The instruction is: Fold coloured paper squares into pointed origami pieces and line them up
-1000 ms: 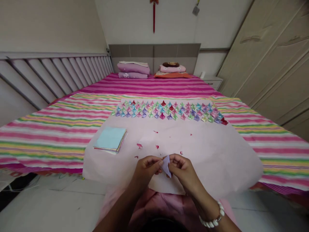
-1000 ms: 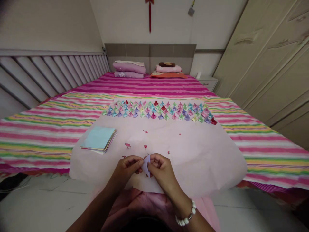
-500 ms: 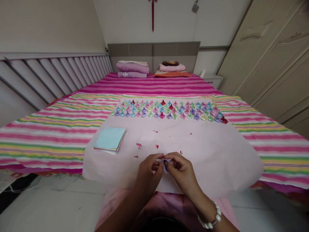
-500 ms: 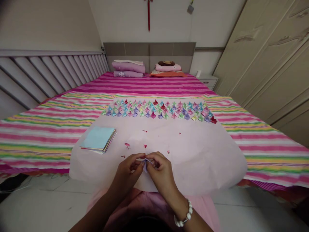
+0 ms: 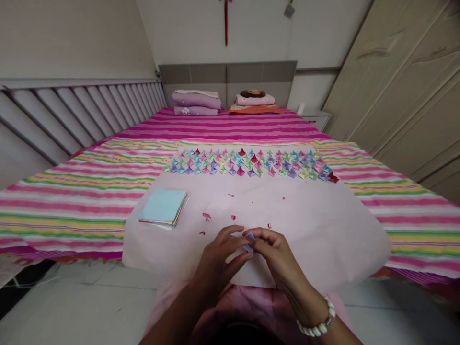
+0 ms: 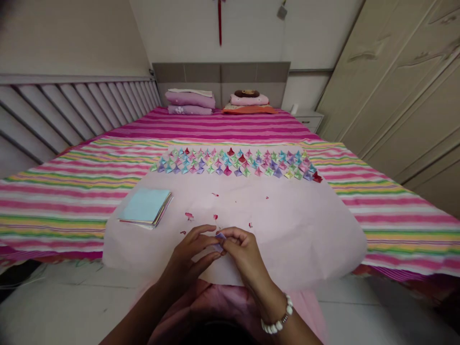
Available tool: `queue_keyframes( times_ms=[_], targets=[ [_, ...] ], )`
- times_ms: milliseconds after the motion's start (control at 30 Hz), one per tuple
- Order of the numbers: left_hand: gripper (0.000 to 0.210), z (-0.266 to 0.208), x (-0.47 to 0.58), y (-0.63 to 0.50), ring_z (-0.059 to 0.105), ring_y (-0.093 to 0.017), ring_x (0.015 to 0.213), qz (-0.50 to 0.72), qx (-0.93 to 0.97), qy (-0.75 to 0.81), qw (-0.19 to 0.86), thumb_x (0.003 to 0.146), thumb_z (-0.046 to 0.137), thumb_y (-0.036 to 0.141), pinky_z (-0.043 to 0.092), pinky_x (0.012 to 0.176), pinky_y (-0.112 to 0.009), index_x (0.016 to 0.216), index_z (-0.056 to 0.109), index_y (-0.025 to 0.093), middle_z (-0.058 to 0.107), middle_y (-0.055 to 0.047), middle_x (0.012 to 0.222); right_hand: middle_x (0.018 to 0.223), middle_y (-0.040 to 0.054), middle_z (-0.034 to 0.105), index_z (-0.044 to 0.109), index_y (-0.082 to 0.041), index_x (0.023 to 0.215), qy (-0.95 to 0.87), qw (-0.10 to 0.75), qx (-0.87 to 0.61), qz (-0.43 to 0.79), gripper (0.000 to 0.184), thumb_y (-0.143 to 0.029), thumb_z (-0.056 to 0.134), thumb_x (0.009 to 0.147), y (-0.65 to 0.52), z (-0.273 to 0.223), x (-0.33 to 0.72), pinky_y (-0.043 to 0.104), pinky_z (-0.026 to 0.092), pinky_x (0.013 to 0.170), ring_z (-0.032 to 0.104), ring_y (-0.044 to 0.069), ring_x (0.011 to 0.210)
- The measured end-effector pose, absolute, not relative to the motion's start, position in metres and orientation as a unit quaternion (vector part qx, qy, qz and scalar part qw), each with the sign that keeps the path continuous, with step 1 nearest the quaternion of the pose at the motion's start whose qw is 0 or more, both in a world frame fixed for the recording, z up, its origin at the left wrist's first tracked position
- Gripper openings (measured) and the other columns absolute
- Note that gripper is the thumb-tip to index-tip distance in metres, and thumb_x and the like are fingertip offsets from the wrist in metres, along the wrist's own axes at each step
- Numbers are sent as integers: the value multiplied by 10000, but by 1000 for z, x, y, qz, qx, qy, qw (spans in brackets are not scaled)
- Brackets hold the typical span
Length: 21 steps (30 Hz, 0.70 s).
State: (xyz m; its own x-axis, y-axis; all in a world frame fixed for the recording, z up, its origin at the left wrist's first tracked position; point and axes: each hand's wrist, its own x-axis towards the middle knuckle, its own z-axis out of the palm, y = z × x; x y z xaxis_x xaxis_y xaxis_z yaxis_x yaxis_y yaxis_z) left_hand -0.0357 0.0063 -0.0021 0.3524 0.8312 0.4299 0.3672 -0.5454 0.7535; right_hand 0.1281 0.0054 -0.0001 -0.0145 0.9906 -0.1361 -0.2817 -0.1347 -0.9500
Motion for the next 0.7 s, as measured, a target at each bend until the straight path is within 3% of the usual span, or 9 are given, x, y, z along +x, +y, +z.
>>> queue_keyframes(
  times_ms=[200, 367, 567, 633, 700],
  targets=[
    [72, 1, -35, 9, 673, -231, 935, 466, 764, 400, 196, 814, 689, 238, 512, 853, -368, 846, 752, 252, 746, -68, 982, 601, 16, 670, 776, -169, 752, -384, 520, -441, 623, 148, -299, 767, 683, 4, 1, 128, 282, 421, 621, 548, 136, 586],
    [98, 4, -30, 8, 679, -177, 813, 500, 687, 435, 297, 827, 632, 165, 524, 742, -280, 757, 688, 204, 735, -50, 844, 589, 25, 659, 767, -162, 743, -343, 527, -405, 664, 231, -392, 762, 716, 2, 6, 126, 294, 439, 653, 572, 144, 606],
    [85, 4, -28, 5, 663, -170, 826, 511, 612, 444, 408, 827, 617, 208, 515, 758, -272, 754, 656, 189, 717, -48, 855, 544, 2, 660, 775, -169, 808, -374, 519, -424, 641, 239, -312, 844, 629, 0, 4, 129, 263, 409, 589, 533, 113, 525],
    [51, 3, -26, 5, 664, -170, 811, 518, 578, 442, 451, 808, 643, 232, 521, 752, -275, 801, 656, 184, 714, -47, 838, 508, -9, 637, 768, -167, 790, -385, 522, -438, 623, 220, -327, 832, 652, -1, 3, 129, 257, 395, 563, 511, 107, 496],
    [197, 3, -24, 6, 668, -173, 786, 527, 533, 439, 496, 750, 701, 245, 530, 732, -283, 930, 658, 179, 709, -41, 831, 504, -12, 629, 761, -164, 769, -396, 522, -448, 608, 219, -338, 830, 656, -1, 4, 128, 256, 388, 549, 504, 107, 489]
  ],
)
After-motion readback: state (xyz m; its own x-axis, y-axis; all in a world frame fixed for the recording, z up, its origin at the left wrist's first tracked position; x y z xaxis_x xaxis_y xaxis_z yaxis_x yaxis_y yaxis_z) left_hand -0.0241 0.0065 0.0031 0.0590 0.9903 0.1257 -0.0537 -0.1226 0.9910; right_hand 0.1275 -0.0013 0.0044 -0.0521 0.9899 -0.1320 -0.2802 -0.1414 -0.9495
